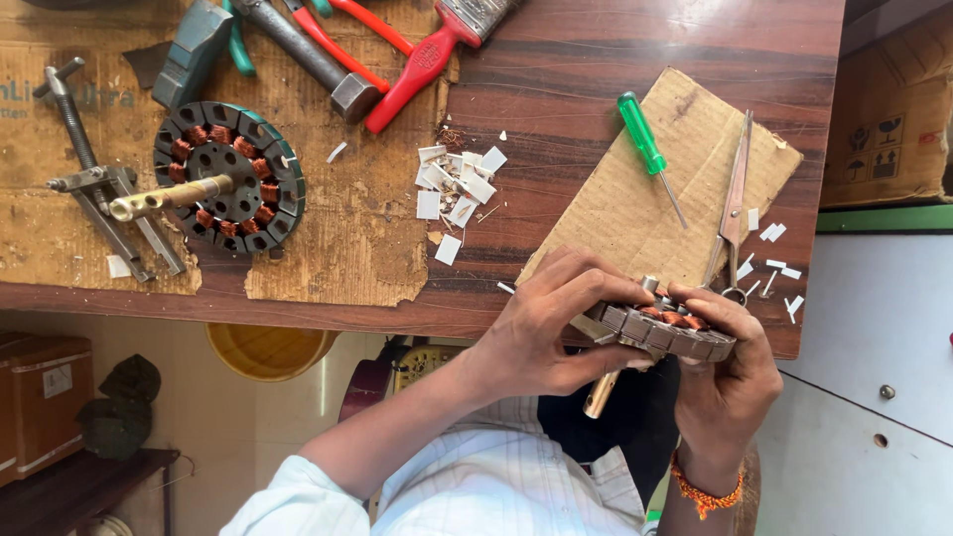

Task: The person inserts small white insulating pieces into the slots of a motor stator using a green screwdriver and scissors. They cut the pieces to size and place them between copper windings, repeating the process across multiple slots.

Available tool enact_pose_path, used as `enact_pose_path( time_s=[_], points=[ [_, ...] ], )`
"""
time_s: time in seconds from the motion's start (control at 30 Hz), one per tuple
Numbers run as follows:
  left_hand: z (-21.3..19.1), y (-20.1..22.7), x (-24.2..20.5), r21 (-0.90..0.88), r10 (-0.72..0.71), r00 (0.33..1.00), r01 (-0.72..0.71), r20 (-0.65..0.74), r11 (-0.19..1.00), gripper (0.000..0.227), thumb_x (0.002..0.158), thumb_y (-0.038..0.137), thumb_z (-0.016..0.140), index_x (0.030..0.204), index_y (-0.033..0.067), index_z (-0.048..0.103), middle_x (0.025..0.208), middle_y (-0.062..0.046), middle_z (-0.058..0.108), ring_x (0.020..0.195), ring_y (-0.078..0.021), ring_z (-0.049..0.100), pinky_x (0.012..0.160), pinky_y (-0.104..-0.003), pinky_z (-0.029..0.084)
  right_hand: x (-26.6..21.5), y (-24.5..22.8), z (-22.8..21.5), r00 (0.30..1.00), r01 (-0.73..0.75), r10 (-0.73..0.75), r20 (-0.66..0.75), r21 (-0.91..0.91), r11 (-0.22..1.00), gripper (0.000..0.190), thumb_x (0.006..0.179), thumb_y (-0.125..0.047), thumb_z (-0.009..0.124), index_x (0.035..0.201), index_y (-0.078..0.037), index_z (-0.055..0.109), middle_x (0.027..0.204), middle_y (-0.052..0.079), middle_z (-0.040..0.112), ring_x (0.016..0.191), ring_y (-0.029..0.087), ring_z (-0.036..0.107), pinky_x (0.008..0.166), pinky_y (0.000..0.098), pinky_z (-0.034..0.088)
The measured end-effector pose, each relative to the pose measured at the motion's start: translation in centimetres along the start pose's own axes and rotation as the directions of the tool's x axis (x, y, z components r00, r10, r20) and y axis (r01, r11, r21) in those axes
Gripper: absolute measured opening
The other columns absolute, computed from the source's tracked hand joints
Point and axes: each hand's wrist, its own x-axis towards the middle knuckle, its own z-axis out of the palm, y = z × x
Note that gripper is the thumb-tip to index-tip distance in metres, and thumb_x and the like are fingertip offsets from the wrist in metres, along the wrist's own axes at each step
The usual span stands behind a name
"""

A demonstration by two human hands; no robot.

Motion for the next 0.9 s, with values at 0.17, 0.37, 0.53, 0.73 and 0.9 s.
enact_pose_path(
  time_s=[0.17,0.37,0.53,0.73,0.9],
  points=[
    [0.5,0.2,-0.2,0.046,0.013,0.999,-0.011,-0.044,0.999,0.049,0.083,0.020,0.087,0.125,0.0094,0.064,0.114,-0.008,0.064,0.109,-0.0242,0.062,0.099,-0.036,0.051,-0.2,-0.3,0.3,1.000,0.015,-0.016,-0.009,-0.031,0.999,0.039,0.108,-0.031,0.070,0.124,0.004,0.061,0.127,0.017,0.068,0.119,0.022,0.068,0.105,0.0309,0.057],
    [1.4,-0.1,-0.7,0.064,0.054,0.988,-0.046,-0.142,0.997,0.043,0.081,0.018,0.086,0.115,0.0057,0.063,0.111,-0.011,0.064,0.103,-0.0266,0.061,0.091,-0.037,0.049,-0.1,-0.5,0.4,1.000,-0.026,0.026,-0.008,-0.052,0.998,0.034,0.107,-0.024,0.069,0.124,0.004,0.060,0.131,0.019,0.067,0.116,0.024,0.068,0.102,0.0344,0.058],
    [1.3,-0.5,-1.0,-0.015,0.001,0.990,-0.003,-0.143,1.000,0.038,0.082,0.015,0.083,0.113,0.0059,0.063,0.109,-0.010,0.064,0.102,-0.0250,0.062,0.092,-0.036,0.050,0.1,-1.0,0.7,0.999,0.031,-0.030,0.020,-0.067,0.997,0.033,0.109,-0.025,0.068,0.123,0.003,0.059,0.126,0.018,0.067,0.122,0.026,0.067,0.107,0.0356,0.057],
    [-1.2,-1.7,-0.3,-0.139,-0.060,0.997,0.065,0.042,0.988,0.034,0.084,0.017,0.081,0.113,0.0064,0.066,0.107,-0.006,0.066,0.102,-0.0226,0.061,0.096,-0.036,0.047,-0.1,-1.8,1.8,0.997,0.076,-0.075,0.012,-0.112,0.991,0.031,0.107,-0.024,0.067,0.123,0.002,0.060,0.120,0.015,0.069,0.121,0.026,0.068,0.116,0.0429,0.054],
    [-2.7,-2.2,-0.6,-0.181,0.077,0.988,-0.052,0.135,0.982,0.044,0.084,0.023,0.081,0.122,0.0073,0.065,0.117,-0.006,0.065,0.116,-0.0231,0.059,0.108,-0.035,0.045,-0.9,-2.3,2.3,0.995,0.090,-0.095,-0.010,-0.212,0.973,0.019,0.107,-0.013,0.068,0.120,-0.001,0.061,0.115,0.014,0.071,0.118,0.027,0.070,0.118,0.0458,0.053]
  ],
)
